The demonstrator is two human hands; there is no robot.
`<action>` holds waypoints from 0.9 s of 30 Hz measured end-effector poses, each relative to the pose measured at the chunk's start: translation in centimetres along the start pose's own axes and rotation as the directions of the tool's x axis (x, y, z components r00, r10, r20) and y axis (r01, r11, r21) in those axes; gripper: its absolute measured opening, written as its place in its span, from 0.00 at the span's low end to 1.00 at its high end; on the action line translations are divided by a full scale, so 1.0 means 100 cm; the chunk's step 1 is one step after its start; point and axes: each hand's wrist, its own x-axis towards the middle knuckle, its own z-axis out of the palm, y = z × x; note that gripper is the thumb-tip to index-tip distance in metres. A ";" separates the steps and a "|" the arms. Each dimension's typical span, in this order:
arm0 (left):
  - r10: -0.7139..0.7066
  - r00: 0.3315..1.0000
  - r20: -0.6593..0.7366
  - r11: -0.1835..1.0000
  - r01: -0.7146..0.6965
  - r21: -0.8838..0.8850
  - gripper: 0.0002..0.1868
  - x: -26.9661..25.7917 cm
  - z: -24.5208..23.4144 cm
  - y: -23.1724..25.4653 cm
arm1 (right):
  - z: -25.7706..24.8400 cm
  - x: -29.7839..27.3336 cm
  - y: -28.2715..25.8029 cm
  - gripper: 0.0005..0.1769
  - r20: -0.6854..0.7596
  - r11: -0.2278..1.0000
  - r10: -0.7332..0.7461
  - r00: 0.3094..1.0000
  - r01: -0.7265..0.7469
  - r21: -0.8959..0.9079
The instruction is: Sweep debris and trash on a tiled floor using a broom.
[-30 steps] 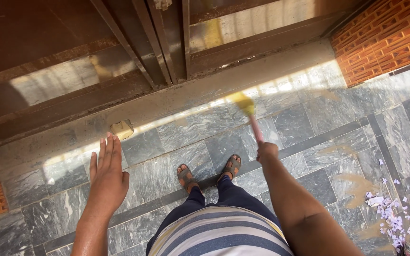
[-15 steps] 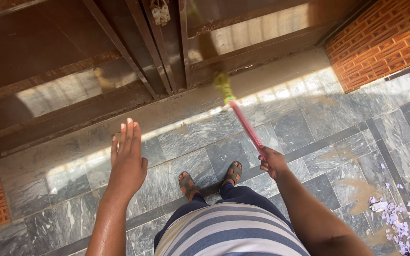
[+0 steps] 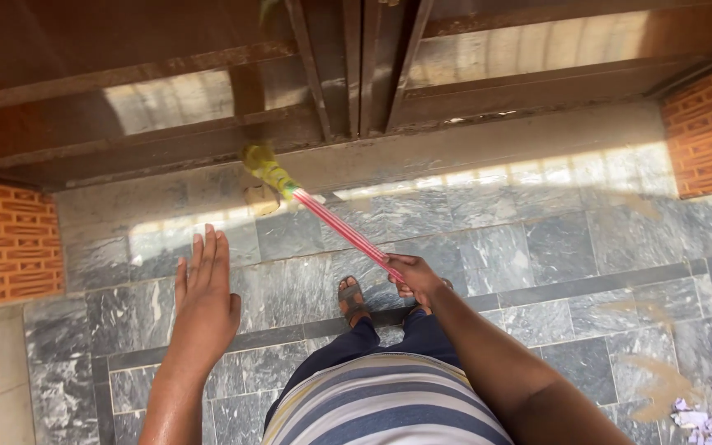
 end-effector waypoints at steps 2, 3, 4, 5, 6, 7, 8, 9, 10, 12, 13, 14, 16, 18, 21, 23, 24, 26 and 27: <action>-0.038 0.999 -0.016 0.999 0.038 -0.004 0.51 -0.015 -0.002 -0.015 | 0.023 0.028 0.005 0.25 0.008 0.996 -0.026 1.000 0.027 -0.080; -0.061 0.998 -0.027 0.998 0.061 -0.007 0.51 -0.021 -0.002 -0.022 | 0.034 0.042 0.008 0.25 0.009 0.987 -0.059 0.998 0.059 -0.149; -0.075 0.997 -0.030 0.997 0.075 -0.006 0.51 -0.027 -0.003 -0.029 | 0.046 0.056 0.006 0.25 0.019 0.986 -0.052 0.998 0.054 -0.157; -0.117 0.993 -0.004 0.993 0.118 0.029 0.52 -0.032 -0.002 -0.035 | 0.057 0.068 0.006 0.24 -0.008 0.978 -0.081 0.997 0.078 -0.191; -0.160 0.987 0.019 0.985 0.159 0.065 0.53 -0.037 -0.002 -0.041 | 0.067 0.081 0.006 0.24 -0.033 0.969 -0.111 0.993 0.100 -0.226; -0.169 0.985 0.022 0.984 0.168 0.064 0.53 -0.042 -0.001 -0.047 | 0.070 0.095 0.006 0.24 -0.029 0.969 -0.104 0.994 0.094 -0.230; -0.176 0.984 0.015 0.983 0.174 0.062 0.53 -0.046 0.000 -0.052 | 0.073 0.109 0.006 0.22 -0.054 0.972 -0.084 0.995 0.069 -0.226; -0.179 0.984 0.008 0.982 0.178 0.062 0.52 -0.051 0.000 -0.057 | 0.075 0.122 0.006 0.20 -0.080 0.974 -0.066 0.995 0.047 -0.220; -0.185 0.983 0.008 0.981 0.184 0.063 0.52 -0.053 0.002 -0.060 | 0.070 0.135 0.010 0.20 -0.076 0.974 -0.062 0.995 0.044 -0.222; -0.205 0.978 0.027 0.975 0.202 0.096 0.54 -0.057 0.004 -0.067 | 0.058 0.158 0.017 0.15 -0.406 0.993 0.046 0.913 -0.087 -0.084; -0.200 0.979 0.030 0.976 0.197 0.094 0.54 -0.055 0.007 -0.068 | 0.047 0.151 0.017 0.15 -0.411 0.993 0.046 0.911 -0.087 -0.080; -0.209 0.977 0.047 0.973 0.203 0.112 0.54 -0.054 0.008 -0.068 | 0.037 0.143 0.018 0.17 -0.550 0.984 0.002 0.835 -0.100 -0.148; -0.205 0.977 0.058 0.972 0.197 0.127 0.54 -0.048 0.012 -0.066 | 0.023 0.120 0.019 0.20 -0.678 0.971 -0.057 0.733 -0.116 -0.207; -0.164 0.986 0.039 0.984 0.161 0.079 0.51 -0.039 0.015 -0.061 | 0.017 0.088 0.020 0.20 -0.781 0.945 -0.168 0.601 -0.126 -0.300; -0.076 0.997 0.030 0.997 0.076 0.007 0.52 -0.019 0.010 -0.039 | -0.010 0.093 0.044 0.19 -0.860 0.909 -0.391 0.329 -0.007 -0.416; -0.046 0.998 0.031 0.999 0.046 -0.016 0.51 -0.007 0.007 -0.026 | -0.003 0.066 0.029 0.18 -0.878 0.913 -0.399 0.263 0.025 -0.408; -0.024 0.999 0.035 0.999 0.025 -0.035 0.50 -0.001 0.006 -0.019 | 0.002 0.054 0.023 0.17 -0.891 0.914 -0.404 0.205 0.054 -0.402; -0.005 0.999 0.047 1.000 0.006 -0.018 0.50 0.005 0.006 -0.014 | 0.029 0.013 -0.008 0.17 -0.924 0.977 -0.206 0.323 0.128 -0.173; 0.001 0.998 0.058 1.000 -0.001 0.003 0.51 0.008 0.006 -0.010 | 0.042 -0.007 -0.024 0.17 -0.889 0.984 -0.018 0.458 0.167 0.067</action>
